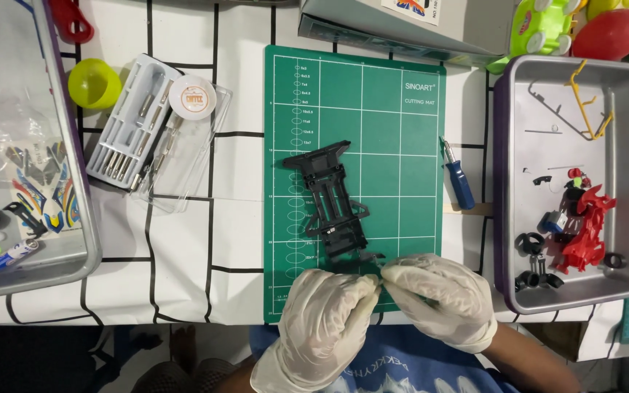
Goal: The person assembles a black plastic model vehicle on a green cutting mat. They attach small black components to the chassis, insert a white piece, and then attach wheels to the sides of the model.
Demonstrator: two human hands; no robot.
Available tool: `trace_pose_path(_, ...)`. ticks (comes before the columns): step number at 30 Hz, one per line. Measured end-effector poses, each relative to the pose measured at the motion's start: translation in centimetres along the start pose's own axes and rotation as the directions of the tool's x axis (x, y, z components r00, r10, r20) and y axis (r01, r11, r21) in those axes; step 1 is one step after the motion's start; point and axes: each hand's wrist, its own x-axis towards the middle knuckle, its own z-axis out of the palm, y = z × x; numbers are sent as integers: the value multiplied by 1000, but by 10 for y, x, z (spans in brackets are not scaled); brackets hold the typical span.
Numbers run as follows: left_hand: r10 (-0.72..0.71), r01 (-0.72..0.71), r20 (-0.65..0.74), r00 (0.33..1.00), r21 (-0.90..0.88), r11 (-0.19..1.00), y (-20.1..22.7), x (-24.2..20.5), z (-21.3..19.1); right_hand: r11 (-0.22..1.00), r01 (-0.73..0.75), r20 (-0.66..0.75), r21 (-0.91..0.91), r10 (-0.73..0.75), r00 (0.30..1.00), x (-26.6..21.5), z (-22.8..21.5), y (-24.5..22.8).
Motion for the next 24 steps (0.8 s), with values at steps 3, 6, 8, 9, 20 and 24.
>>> trace_pose_path(3, 52, -49, -53, 997, 60, 997, 2, -4, 0, 991, 76, 161, 108, -93, 983, -12, -8, 14)
trace_pose_path(6, 141, -134, -179, 974, 48, 990, 9, 3, -7, 978, 166, 52, 128, -173, 983, 5, -6, 10)
trace_pose_path(8, 144, -137, -185, 972, 50, 989, 6, 4, -9, 977, 168, 21, 130, -172, 985, -27, 2, 38)
trace_pose_path(9, 148, -141, -190, 971, 48, 989, 4, 5, -11, 977, 168, -9, 128, -168, 986, -43, 6, 52)
trace_pose_path(20, 59, 93, -349, 935, 404, 910, -26, -31, -6, 921, -278, 212, 274, 224, 951, 34, -34, 22)
trace_pose_path(24, 46, 112, -291, 956, 503, 857, -25, -28, -7, 845, -410, 269, 344, 330, 905, 59, -31, 16)
